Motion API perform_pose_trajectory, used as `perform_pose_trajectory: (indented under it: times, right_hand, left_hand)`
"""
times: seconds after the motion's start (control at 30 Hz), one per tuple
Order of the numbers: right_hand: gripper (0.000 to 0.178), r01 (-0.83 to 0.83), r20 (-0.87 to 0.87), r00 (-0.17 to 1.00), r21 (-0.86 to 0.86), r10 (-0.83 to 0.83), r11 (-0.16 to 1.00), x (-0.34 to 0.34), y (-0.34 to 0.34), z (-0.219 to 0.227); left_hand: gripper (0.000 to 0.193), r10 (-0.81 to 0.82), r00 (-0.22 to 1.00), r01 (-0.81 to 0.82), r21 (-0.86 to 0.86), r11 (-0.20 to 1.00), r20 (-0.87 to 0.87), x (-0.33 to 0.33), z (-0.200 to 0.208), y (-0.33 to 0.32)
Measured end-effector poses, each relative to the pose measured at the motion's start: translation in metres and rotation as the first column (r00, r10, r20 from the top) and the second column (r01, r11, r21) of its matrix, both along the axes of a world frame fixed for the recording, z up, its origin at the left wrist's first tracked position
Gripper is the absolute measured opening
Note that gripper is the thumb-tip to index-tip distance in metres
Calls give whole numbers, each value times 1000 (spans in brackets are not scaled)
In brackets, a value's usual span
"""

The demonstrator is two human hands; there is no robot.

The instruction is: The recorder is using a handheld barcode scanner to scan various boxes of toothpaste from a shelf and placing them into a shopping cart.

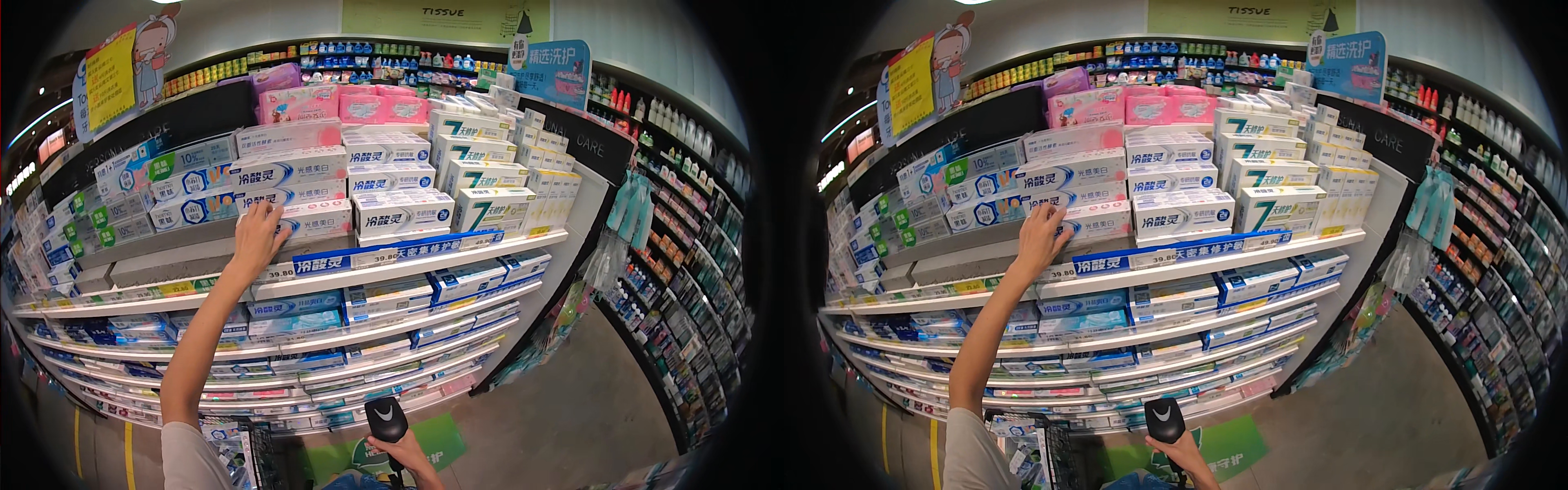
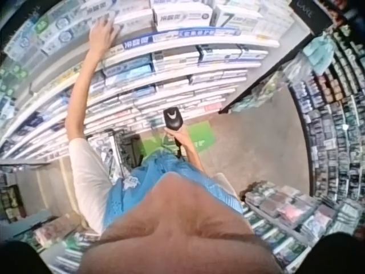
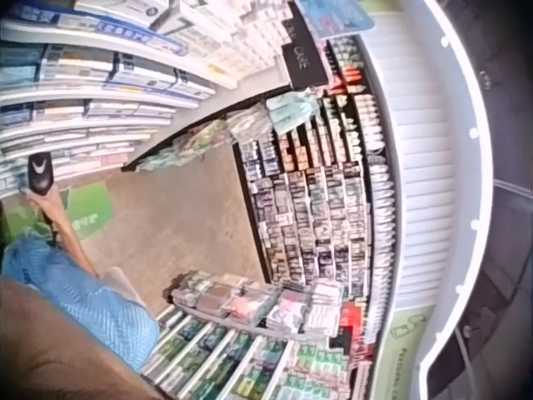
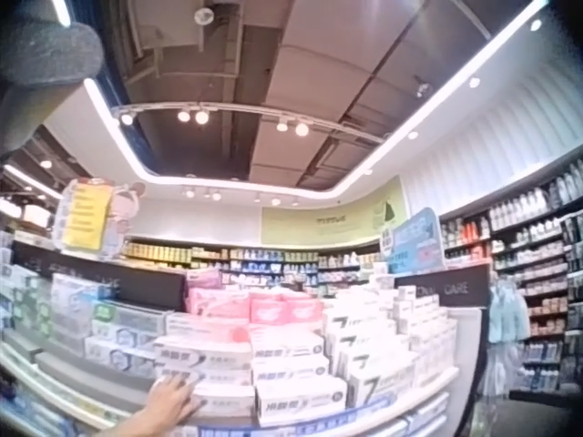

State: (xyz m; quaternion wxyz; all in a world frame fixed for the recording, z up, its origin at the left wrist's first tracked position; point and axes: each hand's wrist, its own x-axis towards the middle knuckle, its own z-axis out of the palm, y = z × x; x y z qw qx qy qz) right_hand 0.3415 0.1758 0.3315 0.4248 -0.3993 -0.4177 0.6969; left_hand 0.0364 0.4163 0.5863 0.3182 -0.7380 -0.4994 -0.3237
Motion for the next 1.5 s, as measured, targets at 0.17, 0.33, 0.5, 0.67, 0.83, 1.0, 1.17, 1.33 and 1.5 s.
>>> perform_pose_trajectory:
  times: [0.17, 0.33, 0.5, 0.67, 0.83, 1.0, 1.17, 1.33, 1.5]
  right_hand:
    - [27, -18, 6, 1000, -18, 18, 1000, -5, -3, 0]
    - [28, -106, 97, 989, -29, 108, 994, -14, -3, 1]
    - [30, -115, 57, 992, -10, 116, 993, -24, -8, 5]
    - [24, -92, 57, 994, -6, 92, 996, -17, -10, -4]
    - [22, -65, 43, 997, -25, 66, 998, -18, -6, 3]
    - [23, -88, 98, 991, -18, 89, 996, -16, -9, 7]
    - [28, -99, 51, 994, -43, 101, 994, -22, -15, -5]
    - [29, -85, 116, 989, -28, 88, 996, -21, -14, 5]
    - [35, -178, 225, 955, -77, 191, 981, -46, -5, 8]
  left_hand:
    - [41, -1, 999, 3, -29, 1000, 50, -3, -3, -1]
    - [43, -16, 998, 18, -23, 1000, 56, 2, -3, -3]
    - [48, 29, 992, -49, 167, 985, 124, 9, -6, -16]
    - [53, 247, 920, -288, 96, 953, 305, -24, -5, -29]
    - [49, 393, 821, -268, -329, 905, 414, -43, -3, -26]
    - [40, 282, 890, -241, -156, 958, 359, -43, -16, -16]
    - [33, 323, 853, -237, -247, 940, 410, -50, -15, -44]
    - [7, -135, 891, -4, 305, 952, 434, 3, -40, -118]
    - [24, -28, 577, 141, -65, 988, 816, 54, -186, -233]
